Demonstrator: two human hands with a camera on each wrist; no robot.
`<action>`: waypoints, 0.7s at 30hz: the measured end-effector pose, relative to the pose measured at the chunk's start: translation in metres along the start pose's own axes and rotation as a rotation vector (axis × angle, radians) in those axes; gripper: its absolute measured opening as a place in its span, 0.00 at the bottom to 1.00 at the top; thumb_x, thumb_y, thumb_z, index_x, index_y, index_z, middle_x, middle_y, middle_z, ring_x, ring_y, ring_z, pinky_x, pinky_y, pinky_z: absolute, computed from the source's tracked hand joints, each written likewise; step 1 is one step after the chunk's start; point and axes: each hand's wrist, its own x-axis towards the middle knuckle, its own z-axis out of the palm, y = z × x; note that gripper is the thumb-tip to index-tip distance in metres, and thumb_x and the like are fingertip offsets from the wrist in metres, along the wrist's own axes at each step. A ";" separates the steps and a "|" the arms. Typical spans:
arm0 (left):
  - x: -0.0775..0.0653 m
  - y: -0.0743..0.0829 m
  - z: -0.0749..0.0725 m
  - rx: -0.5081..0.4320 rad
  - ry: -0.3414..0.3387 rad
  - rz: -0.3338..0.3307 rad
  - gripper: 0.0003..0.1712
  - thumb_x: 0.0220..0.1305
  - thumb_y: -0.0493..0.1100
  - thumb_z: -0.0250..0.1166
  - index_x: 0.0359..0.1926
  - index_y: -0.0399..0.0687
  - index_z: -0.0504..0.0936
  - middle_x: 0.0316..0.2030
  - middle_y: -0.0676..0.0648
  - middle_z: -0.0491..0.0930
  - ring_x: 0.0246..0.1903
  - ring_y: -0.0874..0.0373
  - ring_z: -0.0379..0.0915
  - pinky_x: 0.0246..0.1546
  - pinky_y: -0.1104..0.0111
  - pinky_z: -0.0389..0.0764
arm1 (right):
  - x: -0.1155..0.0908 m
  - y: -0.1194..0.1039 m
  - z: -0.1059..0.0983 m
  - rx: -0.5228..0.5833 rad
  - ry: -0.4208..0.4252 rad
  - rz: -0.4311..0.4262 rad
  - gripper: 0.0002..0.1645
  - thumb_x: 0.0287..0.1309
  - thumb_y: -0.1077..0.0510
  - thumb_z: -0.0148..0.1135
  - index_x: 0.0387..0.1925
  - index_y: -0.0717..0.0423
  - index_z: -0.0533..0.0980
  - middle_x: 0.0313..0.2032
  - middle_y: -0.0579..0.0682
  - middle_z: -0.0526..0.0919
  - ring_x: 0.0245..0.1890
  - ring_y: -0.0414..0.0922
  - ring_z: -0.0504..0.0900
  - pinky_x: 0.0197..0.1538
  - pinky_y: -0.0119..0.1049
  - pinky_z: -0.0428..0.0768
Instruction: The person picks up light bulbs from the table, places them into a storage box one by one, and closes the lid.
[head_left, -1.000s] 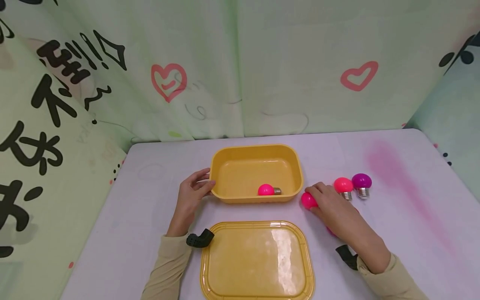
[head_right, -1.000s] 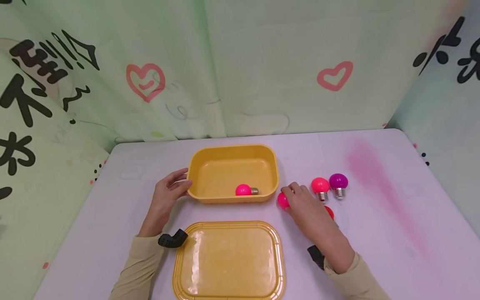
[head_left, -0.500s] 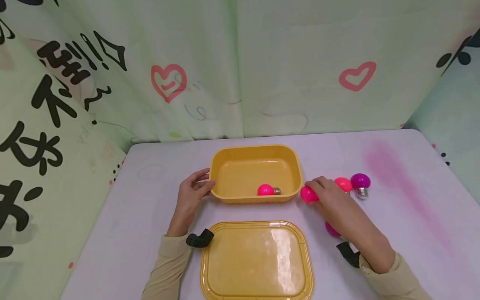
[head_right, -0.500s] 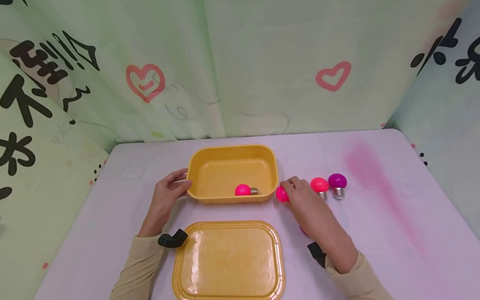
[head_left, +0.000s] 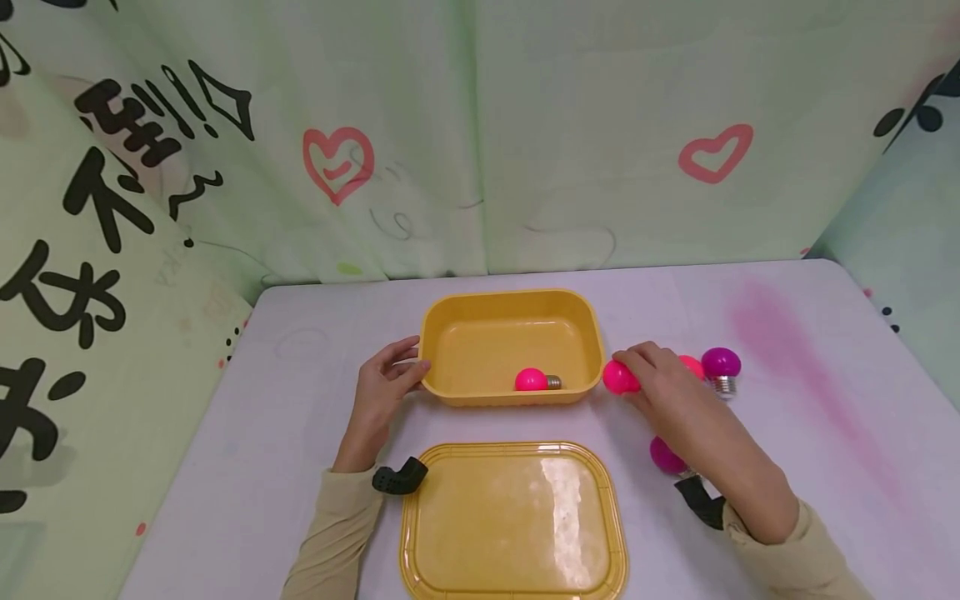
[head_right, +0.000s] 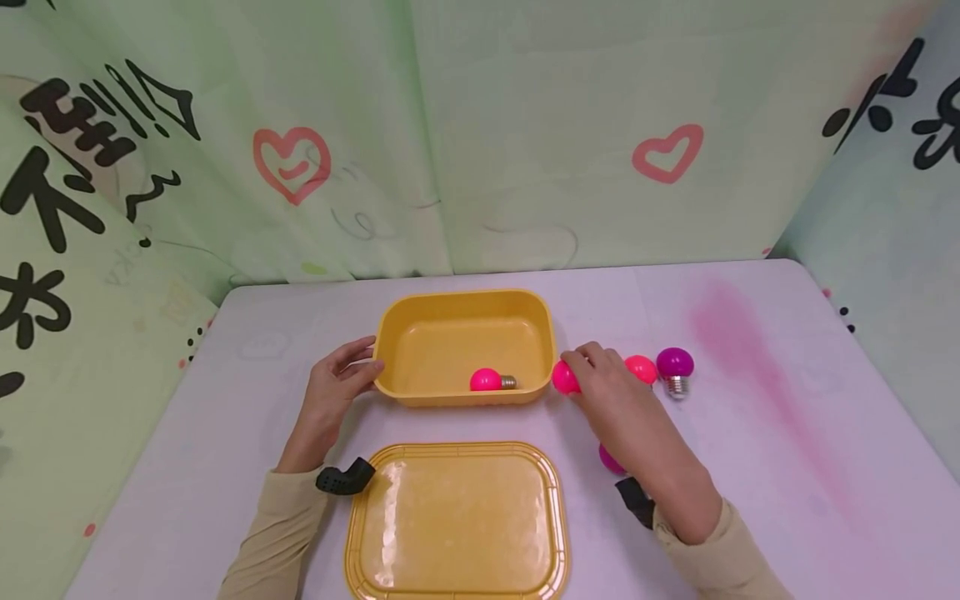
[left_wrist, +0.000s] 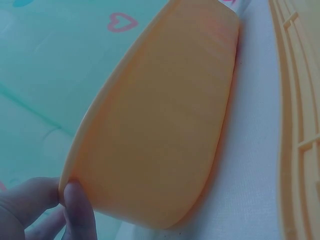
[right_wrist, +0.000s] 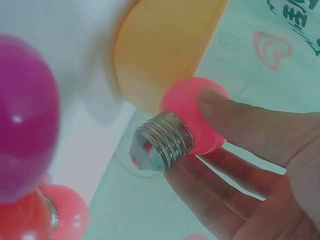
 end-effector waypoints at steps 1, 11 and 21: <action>0.000 0.000 0.000 -0.003 -0.002 0.001 0.26 0.63 0.34 0.68 0.62 0.43 0.77 0.55 0.39 0.76 0.40 0.59 0.79 0.35 0.73 0.85 | 0.001 0.000 -0.001 0.002 0.010 -0.009 0.30 0.48 0.63 0.77 0.54 0.64 0.76 0.50 0.61 0.79 0.50 0.58 0.79 0.48 0.53 0.84; -0.001 0.001 -0.001 0.017 0.009 -0.005 0.26 0.63 0.36 0.69 0.62 0.44 0.77 0.54 0.41 0.76 0.40 0.59 0.79 0.36 0.74 0.84 | 0.010 -0.004 -0.006 0.055 0.051 -0.042 0.27 0.52 0.63 0.74 0.53 0.62 0.76 0.49 0.58 0.79 0.50 0.55 0.79 0.50 0.52 0.84; 0.001 0.000 -0.001 0.000 -0.009 0.008 0.26 0.63 0.35 0.69 0.62 0.42 0.77 0.54 0.38 0.75 0.40 0.59 0.78 0.35 0.74 0.84 | 0.021 -0.015 -0.007 0.066 0.049 -0.054 0.27 0.51 0.64 0.74 0.53 0.63 0.76 0.50 0.59 0.78 0.51 0.56 0.79 0.52 0.52 0.83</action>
